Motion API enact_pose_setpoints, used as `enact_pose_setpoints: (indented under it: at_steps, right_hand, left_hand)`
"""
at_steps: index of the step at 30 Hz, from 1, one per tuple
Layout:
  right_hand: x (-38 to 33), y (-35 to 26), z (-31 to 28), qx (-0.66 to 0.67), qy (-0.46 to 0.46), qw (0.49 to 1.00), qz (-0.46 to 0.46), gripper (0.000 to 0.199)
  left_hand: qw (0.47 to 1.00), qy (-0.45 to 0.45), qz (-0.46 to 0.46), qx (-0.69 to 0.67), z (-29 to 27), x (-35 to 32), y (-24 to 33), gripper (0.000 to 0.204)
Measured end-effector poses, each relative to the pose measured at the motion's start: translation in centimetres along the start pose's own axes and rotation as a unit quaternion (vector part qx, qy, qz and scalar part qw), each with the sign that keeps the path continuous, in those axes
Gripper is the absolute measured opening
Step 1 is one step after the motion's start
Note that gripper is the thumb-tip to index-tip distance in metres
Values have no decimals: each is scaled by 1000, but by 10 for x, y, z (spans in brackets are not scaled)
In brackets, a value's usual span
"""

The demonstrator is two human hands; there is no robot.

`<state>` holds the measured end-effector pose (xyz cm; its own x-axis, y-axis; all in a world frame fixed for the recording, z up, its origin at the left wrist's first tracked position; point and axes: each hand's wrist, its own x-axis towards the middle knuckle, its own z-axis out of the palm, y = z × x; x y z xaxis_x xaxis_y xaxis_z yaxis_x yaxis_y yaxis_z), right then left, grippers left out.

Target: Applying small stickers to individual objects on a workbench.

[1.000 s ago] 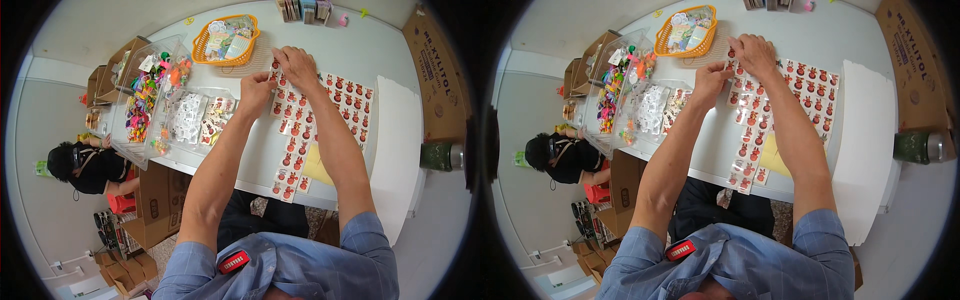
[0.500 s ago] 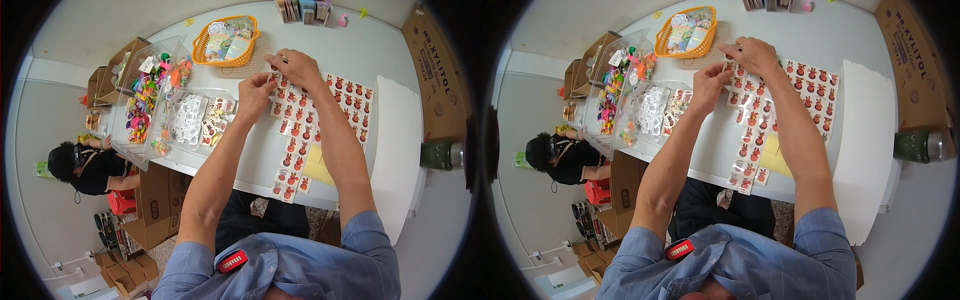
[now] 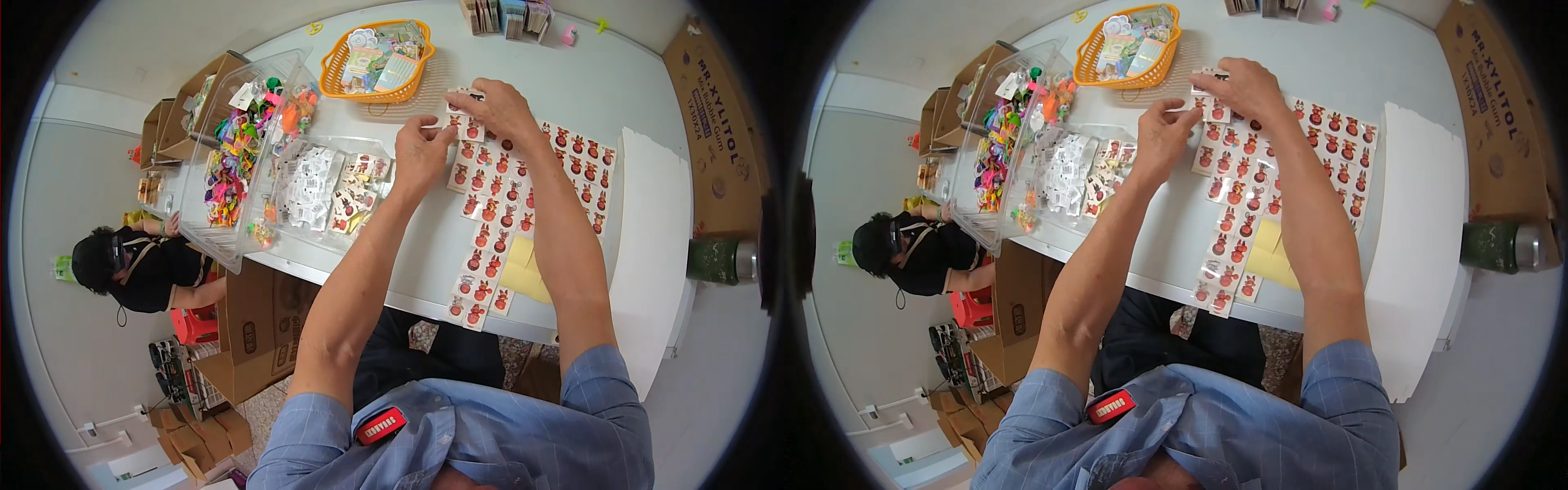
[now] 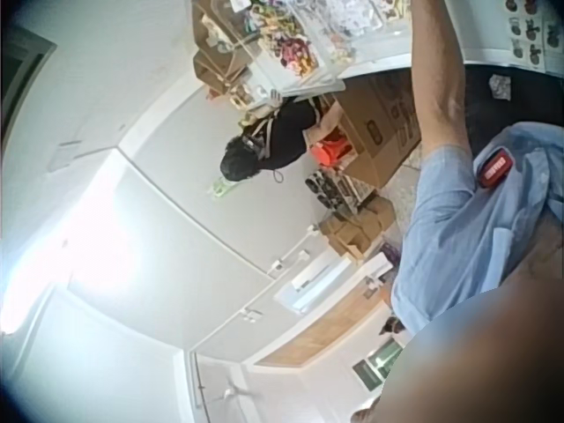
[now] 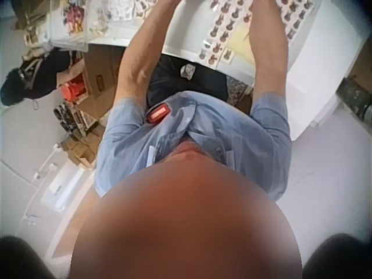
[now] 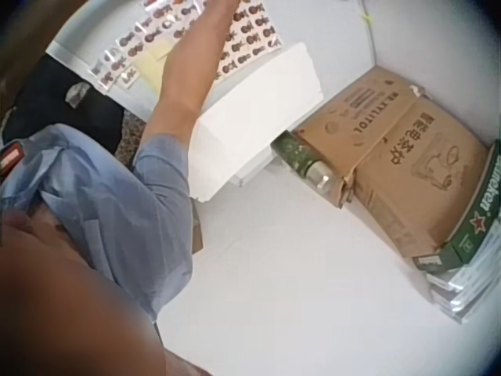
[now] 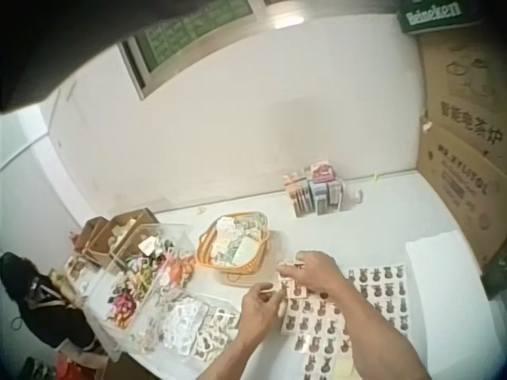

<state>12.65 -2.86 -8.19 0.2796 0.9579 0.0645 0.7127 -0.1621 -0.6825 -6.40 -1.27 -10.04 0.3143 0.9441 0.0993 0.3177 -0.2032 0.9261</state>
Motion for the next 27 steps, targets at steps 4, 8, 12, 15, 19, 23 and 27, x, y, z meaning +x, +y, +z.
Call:
enact_pose_setpoints:
  at_steps: [4, 8, 12, 15, 19, 23, 27]
  right_hand:
    - [0, 19, 2, 103, -2, 995, 11, 62]
    - [-2, 20, 7, 193, 14, 978, -75, 55]
    - [-2, 19, 8, 200, 18, 979, -26, 55]
    - [-1, 14, 8, 141, 22, 990, -21, 62]
    - [-2, 13, 16, 117, 93, 988, -34, 65]
    - [0, 18, 24, 124, 138, 982, -41, 63]
    - [0, 20, 27, 41, 149, 986, -60, 64]
  left_hand:
    - [987, -101, -101, -72, -1, 1, 22, 37]
    - [972, -154, -127, -124, -3, 5, 22, 23]
    - [969, -148, -145, -134, -2, 3, 25, 17]
    - [968, -145, -144, -146, -3, 2, 26, 17]
    - [965, -155, -154, -146, -4, 4, 28, 21]
    - [967, -180, -160, -84, -6, 7, 30, 26]
    - [978, -172, -102, -67, -5, 4, 20, 29]
